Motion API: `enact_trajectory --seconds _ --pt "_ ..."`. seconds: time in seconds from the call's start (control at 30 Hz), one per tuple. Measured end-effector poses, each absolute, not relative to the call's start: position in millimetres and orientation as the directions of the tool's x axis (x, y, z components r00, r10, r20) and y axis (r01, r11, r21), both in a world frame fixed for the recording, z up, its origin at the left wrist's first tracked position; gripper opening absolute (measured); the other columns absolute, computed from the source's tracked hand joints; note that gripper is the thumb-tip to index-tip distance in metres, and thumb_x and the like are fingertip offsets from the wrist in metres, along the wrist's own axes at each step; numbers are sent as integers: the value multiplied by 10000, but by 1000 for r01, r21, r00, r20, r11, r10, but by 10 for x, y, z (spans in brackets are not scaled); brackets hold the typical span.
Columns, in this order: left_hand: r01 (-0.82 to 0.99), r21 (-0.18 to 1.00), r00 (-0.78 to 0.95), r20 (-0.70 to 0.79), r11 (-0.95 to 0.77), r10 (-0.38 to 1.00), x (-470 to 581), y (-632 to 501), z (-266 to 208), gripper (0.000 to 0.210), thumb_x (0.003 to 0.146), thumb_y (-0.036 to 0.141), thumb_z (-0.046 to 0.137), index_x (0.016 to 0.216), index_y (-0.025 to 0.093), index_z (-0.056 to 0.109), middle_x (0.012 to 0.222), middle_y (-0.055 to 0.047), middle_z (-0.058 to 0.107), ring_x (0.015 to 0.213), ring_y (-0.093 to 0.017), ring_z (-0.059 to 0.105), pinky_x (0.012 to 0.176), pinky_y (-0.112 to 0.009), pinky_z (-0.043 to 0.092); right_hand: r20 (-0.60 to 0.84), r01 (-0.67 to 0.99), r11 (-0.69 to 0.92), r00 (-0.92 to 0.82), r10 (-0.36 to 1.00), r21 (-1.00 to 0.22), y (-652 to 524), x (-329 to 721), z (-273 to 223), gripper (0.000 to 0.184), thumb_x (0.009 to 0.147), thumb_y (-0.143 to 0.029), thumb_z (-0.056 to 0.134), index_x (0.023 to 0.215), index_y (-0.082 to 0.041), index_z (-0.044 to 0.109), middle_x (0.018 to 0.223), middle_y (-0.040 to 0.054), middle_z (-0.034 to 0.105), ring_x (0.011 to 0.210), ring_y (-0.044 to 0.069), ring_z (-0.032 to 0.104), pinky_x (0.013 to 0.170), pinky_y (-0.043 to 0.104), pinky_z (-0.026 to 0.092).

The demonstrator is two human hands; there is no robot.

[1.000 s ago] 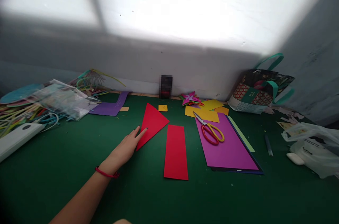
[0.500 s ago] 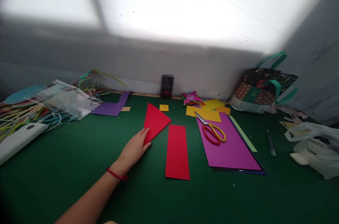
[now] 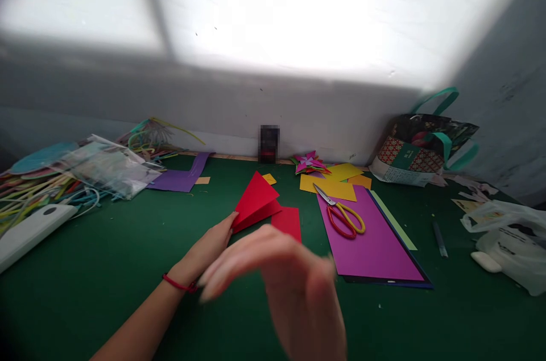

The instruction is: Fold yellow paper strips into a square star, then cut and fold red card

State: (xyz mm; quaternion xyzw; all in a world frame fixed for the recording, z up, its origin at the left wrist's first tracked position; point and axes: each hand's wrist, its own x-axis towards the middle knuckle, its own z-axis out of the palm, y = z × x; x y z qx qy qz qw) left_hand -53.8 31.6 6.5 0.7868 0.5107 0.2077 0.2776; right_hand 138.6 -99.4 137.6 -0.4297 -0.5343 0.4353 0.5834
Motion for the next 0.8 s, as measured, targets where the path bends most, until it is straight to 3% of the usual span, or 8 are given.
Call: enact_trajectory --seconds 0.1,0.23,0.37,0.43,0.53,0.63,0.8 --pt "765 591 304 16 -255 952 -502 303 122 456 840 157 337 1290 100 383 1131 -187 581 946 -281 596 759 -331 446 288 -196 305 111 951 -932 -562 1302 1270 402 842 -515 354 831 -261 665 677 51 635 684 227 608 678 379 483" --pt "813 551 213 23 -190 977 -501 315 124 440 858 159 304 1285 113 395 1043 -160 625 832 -238 629 650 -281 460 162 -2 165 194 968 -986 -222 1566 710 277 827 -406 485 879 -188 648 745 57 638 717 198 604 695 331 486" --pt "732 662 167 53 -160 985 -519 298 126 418 884 171 257 1256 148 445 1009 -139 640 838 -232 632 627 -284 490 -26 45 -40 266 964 -998 -98 1749 204 330 752 -459 564 869 -162 645 765 80 646 700 212 612 537 287 513" --pt "687 709 120 104 -158 987 -512 270 143 420 885 180 268 1272 169 432 1031 -125 634 882 -241 625 651 -298 510 -102 -8 -104 295 950 -994 -80 1737 111 380 730 -481 577 957 -181 628 901 97 651 738 224 621 495 281 526" --pt "710 671 87 218 -214 972 -489 229 172 440 882 166 281 1308 170 387 1156 -114 579 1001 -246 582 781 -329 508 -206 -96 -186 278 938 -978 -82 1662 126 449 708 -488 600 1056 -205 597 1036 108 632 786 238 632 490 289 544" --pt "743 591 161 298 -314 941 -462 202 192 460 879 125 261 1329 163 349 1255 -97 512 1095 -229 526 874 -337 480 -265 -227 -222 179 948 -948 -108 1618 224 477 737 -502 566 1109 -204 568 1113 119 609 843 251 634 536 318 553" --pt "676 575 310 344 -460 886 -417 158 224 459 878 94 248 1306 191 384 1255 -53 516 1143 -170 488 948 -306 441 -262 -410 -201 98 960 -889 -159 1736 347 436 791 -529 464 1087 -229 576 1135 99 603 978 279 593 654 381 541"
